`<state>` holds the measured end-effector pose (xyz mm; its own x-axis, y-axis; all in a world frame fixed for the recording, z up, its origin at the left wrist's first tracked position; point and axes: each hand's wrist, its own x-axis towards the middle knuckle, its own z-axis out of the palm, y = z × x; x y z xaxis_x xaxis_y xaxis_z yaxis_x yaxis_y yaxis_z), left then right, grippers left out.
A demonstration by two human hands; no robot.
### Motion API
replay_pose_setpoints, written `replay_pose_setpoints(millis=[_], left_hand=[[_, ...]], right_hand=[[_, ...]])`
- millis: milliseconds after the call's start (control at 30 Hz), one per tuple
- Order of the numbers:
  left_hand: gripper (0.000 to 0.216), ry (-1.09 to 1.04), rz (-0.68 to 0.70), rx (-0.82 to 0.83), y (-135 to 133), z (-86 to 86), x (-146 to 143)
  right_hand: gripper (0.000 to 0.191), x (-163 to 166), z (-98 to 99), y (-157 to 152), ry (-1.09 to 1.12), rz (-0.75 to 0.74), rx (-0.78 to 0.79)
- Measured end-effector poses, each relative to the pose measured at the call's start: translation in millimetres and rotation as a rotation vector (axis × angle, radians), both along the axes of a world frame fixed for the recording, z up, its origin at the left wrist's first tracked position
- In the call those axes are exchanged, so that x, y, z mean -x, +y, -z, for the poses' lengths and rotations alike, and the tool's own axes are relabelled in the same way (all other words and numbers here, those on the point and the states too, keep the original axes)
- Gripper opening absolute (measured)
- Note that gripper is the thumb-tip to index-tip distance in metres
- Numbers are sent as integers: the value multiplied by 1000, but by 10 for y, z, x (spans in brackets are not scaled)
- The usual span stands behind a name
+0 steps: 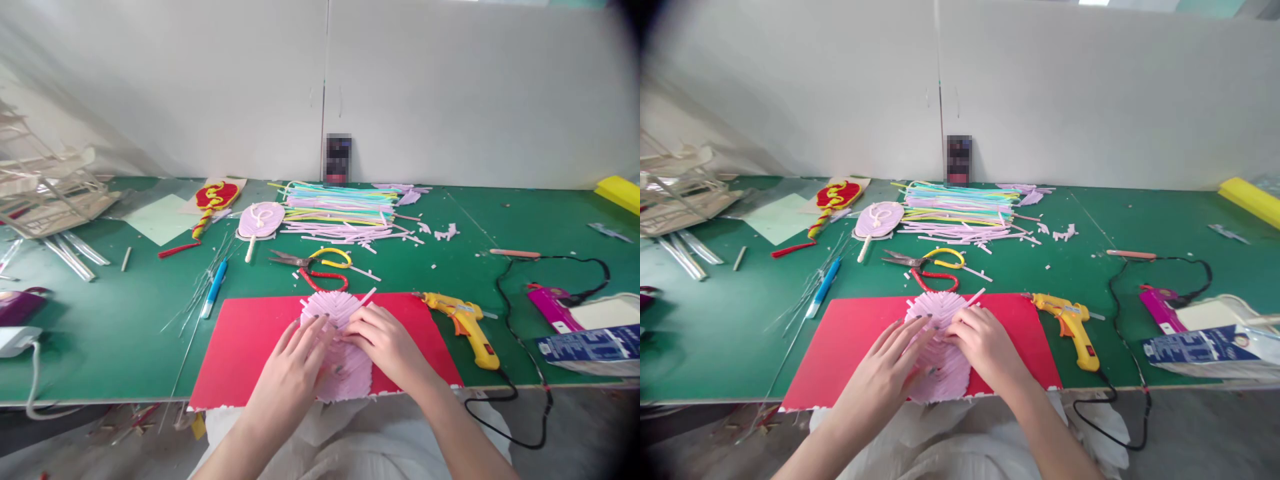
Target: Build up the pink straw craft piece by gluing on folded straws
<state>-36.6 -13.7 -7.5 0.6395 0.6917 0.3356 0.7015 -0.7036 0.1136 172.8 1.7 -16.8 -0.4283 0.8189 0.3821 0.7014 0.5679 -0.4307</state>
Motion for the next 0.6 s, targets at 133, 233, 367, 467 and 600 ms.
replay_pose_setpoints(millis=[133,233,367,467,600], left_hand=[[46,68,-25,4,-130,73,50],[46,92,-45,10,-160,88,66],[43,92,-75,14,-177,94,55],[44,89,-111,8,-199,116,41],[50,94,-127,2,-218,148,40]], right_hand=[[12,19,-11,-5,3,6,0],[9,11,-9,-12,29,22,12],[10,-26,12,-56,72,42,1],[13,-51,38,-122,68,68,-43],[20,-64,49,-239,24,90,-80]])
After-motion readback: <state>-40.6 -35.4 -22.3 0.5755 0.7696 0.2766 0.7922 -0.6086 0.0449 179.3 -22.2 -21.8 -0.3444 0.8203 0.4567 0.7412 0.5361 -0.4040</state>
